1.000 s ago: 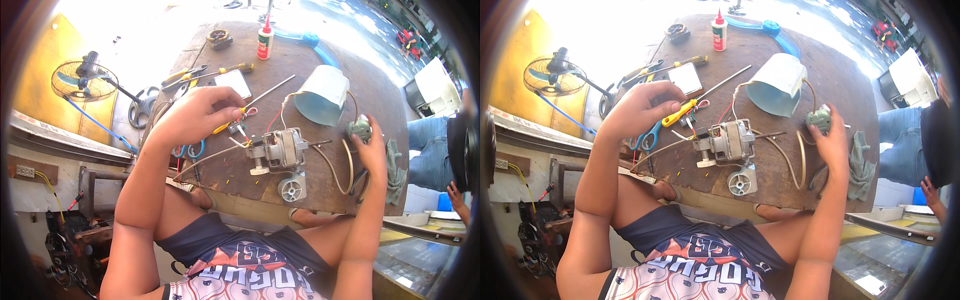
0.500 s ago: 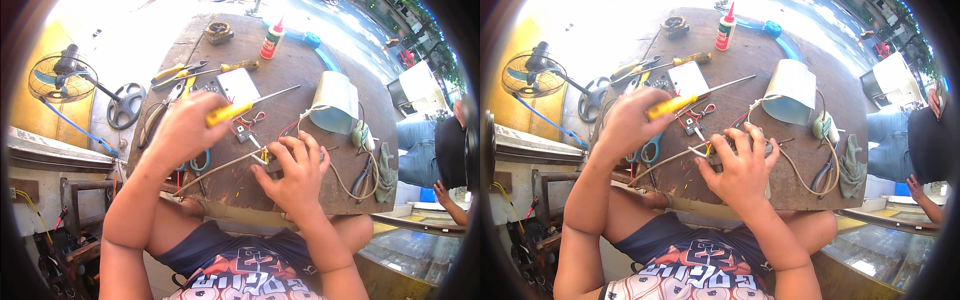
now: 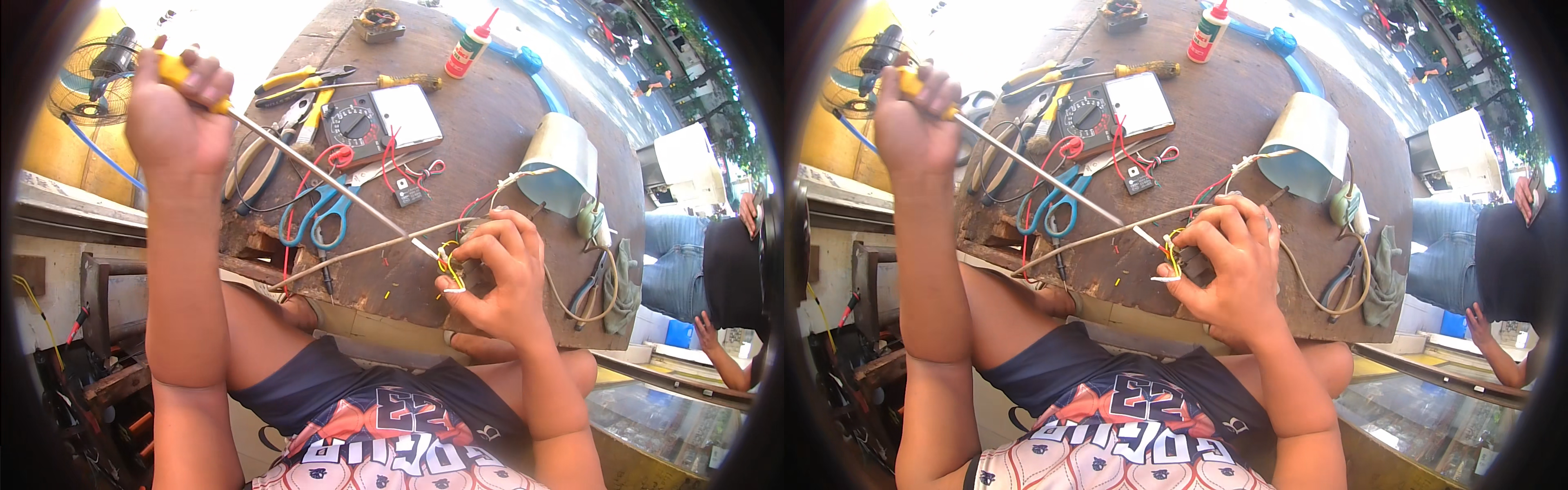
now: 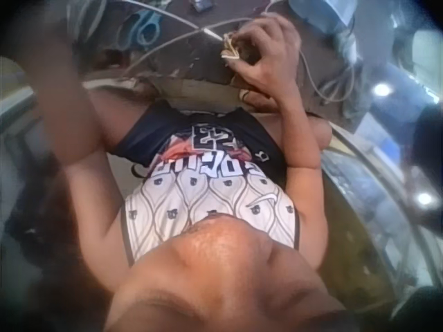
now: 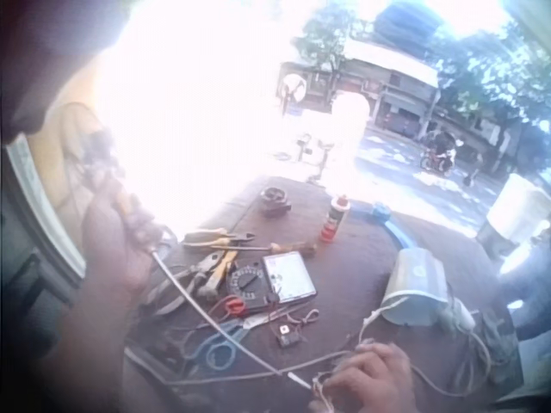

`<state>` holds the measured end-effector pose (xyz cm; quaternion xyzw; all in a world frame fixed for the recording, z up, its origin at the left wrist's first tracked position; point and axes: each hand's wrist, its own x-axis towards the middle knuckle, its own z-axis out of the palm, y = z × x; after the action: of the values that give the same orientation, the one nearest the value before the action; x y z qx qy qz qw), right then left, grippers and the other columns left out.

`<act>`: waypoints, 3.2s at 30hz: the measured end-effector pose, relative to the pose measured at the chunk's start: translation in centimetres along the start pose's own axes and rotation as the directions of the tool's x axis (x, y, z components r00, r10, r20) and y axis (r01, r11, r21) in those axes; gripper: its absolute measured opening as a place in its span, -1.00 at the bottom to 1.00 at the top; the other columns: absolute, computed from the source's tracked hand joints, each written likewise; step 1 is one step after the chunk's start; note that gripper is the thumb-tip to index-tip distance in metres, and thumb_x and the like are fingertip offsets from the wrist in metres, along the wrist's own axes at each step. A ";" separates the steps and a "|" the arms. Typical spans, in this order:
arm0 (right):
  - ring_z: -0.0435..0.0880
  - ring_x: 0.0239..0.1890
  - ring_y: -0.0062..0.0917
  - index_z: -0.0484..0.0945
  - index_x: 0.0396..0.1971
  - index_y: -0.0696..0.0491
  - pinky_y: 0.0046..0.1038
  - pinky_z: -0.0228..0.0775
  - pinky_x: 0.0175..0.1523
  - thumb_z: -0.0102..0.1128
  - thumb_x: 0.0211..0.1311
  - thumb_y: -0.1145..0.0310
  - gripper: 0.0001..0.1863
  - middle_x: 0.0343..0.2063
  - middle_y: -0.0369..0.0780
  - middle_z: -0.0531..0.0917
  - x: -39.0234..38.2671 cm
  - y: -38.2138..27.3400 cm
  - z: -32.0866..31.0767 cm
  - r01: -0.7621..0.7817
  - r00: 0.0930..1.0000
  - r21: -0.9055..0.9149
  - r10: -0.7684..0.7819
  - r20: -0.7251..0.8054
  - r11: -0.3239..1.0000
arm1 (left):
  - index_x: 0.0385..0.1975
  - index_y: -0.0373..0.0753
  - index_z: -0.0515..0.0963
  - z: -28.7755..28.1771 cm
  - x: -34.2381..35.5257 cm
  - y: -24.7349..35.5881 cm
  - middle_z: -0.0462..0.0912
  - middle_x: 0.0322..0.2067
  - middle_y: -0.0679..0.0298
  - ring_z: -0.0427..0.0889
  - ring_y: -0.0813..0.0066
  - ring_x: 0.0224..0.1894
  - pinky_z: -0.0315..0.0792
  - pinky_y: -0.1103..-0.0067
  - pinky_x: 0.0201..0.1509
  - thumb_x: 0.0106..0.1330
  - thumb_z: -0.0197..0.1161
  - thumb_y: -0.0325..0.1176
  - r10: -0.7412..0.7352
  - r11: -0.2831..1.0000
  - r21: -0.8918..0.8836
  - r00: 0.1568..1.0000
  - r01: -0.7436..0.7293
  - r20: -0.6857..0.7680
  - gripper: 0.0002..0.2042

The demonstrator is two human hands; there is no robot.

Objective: The person applies glue to wires inside a small green plastic housing, then closes and secures it with a screwdriver. They proceed to connect and tighten wires on a motor and a capacitor using the screwdriver.

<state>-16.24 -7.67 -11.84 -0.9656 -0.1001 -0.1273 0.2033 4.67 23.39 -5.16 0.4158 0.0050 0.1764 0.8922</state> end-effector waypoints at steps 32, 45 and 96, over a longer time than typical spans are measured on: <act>0.65 0.14 -0.36 0.68 -0.51 -0.24 0.15 0.26 0.41 0.72 -0.16 0.06 -0.69 -0.29 -0.47 0.68 0.0 1.8 1.2 0.155 0.973 -0.040 -0.159 -0.169 0.987 | 0.11 -0.16 0.30 0.1 -5.1 -5.9 0.43 -0.29 0.25 0.34 0.54 -0.44 0.31 0.49 -0.35 0.78 -0.04 -0.11 -0.274 0.937 -0.148 0.929 0.316 0.249 -0.75; 0.64 0.16 -0.30 0.69 -0.48 -0.22 0.14 0.27 0.41 0.76 -0.21 -0.01 -0.61 -0.22 -0.44 0.65 0.4 1.7 0.4 0.122 0.988 -0.040 -0.125 -0.095 0.992 | 0.08 -0.18 0.32 -0.9 -5.2 -6.0 0.36 -0.25 0.25 0.32 0.56 -0.43 0.31 0.54 -0.36 0.78 -0.03 -0.17 -0.303 0.922 -0.171 0.921 0.348 0.245 -0.79; 0.62 0.21 -0.30 0.70 -0.45 -0.20 0.18 0.30 0.34 0.73 -0.27 -0.03 -0.58 -0.20 -0.44 0.66 0.7 2.3 0.1 0.133 0.989 -0.013 -0.134 -0.061 0.991 | 0.34 -0.28 0.48 -4.3 1.0 -1.9 0.58 0.25 0.17 0.57 0.42 0.29 0.48 0.39 0.35 0.78 0.04 -0.24 -0.411 0.909 0.361 0.592 0.209 0.694 -0.67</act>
<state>-15.03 -9.59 -12.53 -0.9533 -0.1576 -0.1708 0.1928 5.51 25.73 -9.21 0.5484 -0.2729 -0.1742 0.7710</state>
